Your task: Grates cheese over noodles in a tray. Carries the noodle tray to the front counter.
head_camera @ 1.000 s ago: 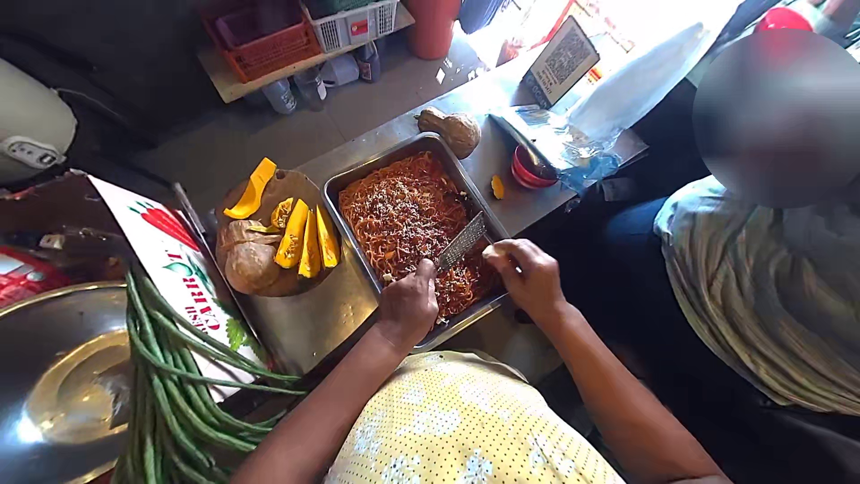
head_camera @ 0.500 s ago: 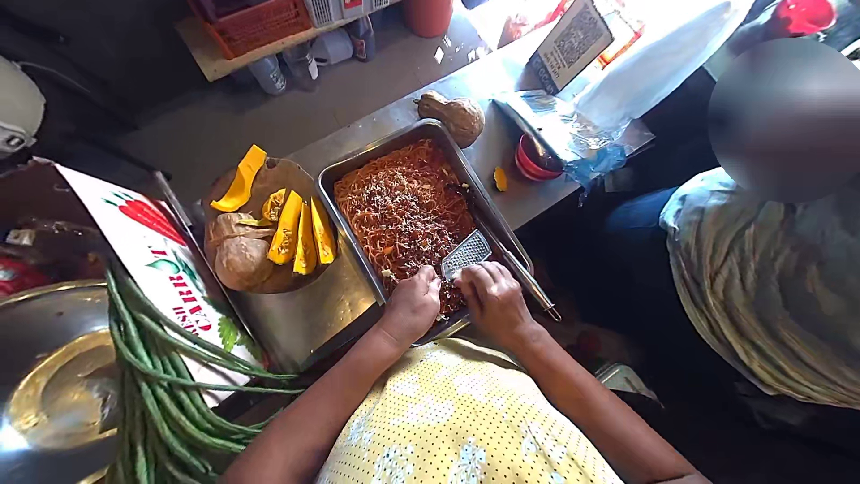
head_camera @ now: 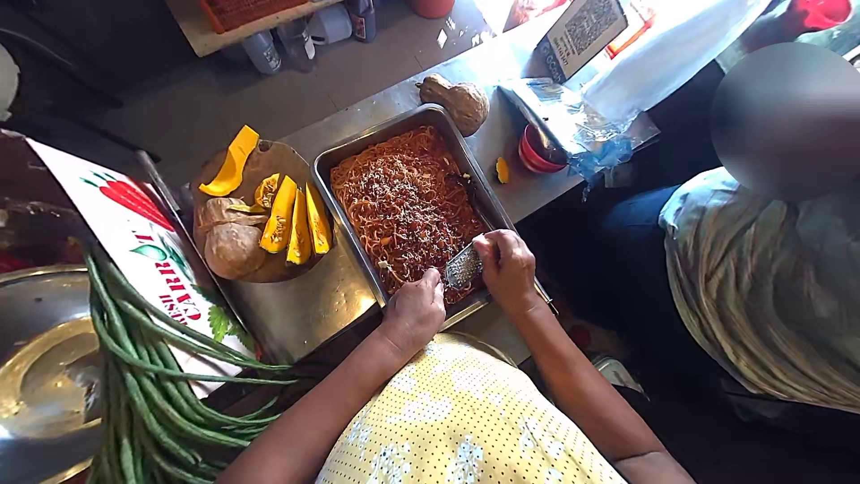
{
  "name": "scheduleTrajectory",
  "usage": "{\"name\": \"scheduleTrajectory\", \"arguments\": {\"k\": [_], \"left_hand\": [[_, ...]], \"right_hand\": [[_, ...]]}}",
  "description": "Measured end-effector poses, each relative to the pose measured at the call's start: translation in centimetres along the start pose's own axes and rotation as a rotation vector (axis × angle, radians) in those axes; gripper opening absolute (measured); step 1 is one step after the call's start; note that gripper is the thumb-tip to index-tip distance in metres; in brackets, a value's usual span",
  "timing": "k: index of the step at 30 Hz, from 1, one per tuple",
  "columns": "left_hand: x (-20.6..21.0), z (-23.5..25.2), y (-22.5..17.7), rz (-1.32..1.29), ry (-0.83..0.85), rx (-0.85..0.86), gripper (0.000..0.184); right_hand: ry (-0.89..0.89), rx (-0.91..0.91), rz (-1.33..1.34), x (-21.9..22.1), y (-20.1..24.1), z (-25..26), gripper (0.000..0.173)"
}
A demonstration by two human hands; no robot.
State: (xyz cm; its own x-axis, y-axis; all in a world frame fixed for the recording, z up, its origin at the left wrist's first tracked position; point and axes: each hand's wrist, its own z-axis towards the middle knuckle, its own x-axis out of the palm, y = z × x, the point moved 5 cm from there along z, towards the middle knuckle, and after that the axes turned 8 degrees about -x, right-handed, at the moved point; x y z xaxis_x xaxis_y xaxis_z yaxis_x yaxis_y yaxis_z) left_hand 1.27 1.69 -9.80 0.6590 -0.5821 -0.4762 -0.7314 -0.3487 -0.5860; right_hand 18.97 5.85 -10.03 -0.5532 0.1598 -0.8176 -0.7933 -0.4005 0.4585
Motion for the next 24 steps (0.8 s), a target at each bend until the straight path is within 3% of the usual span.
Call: {"name": "scheduleTrajectory", "arguments": {"k": [4, 9, 13, 18, 24], "left_hand": [[0.1, -0.2, 0.0, 0.04, -0.017, -0.008, 0.037], [0.6, -0.4, -0.3, 0.004, -0.005, 0.0, 0.035], [0.9, -0.4, -0.5, 0.001, -0.011, 0.002, 0.034], [1.1, -0.6, -0.5, -0.061, -0.052, 0.027, 0.034], [0.8, -0.5, -0.1, -0.173, -0.054, 0.043, 0.031]], "right_hand": [[0.043, -0.126, 0.071, 0.5, 3.4, -1.3, 0.027], [-0.008, 0.019, -0.007, -0.8, -0.6, -0.1, 0.028], [0.065, -0.119, 0.044, -0.4, 3.0, -1.8, 0.027], [0.028, -0.041, -0.05, -1.6, 0.1, -1.4, 0.029], [0.07, -0.108, -0.033, -2.1, 1.4, -3.4, 0.032]]}}
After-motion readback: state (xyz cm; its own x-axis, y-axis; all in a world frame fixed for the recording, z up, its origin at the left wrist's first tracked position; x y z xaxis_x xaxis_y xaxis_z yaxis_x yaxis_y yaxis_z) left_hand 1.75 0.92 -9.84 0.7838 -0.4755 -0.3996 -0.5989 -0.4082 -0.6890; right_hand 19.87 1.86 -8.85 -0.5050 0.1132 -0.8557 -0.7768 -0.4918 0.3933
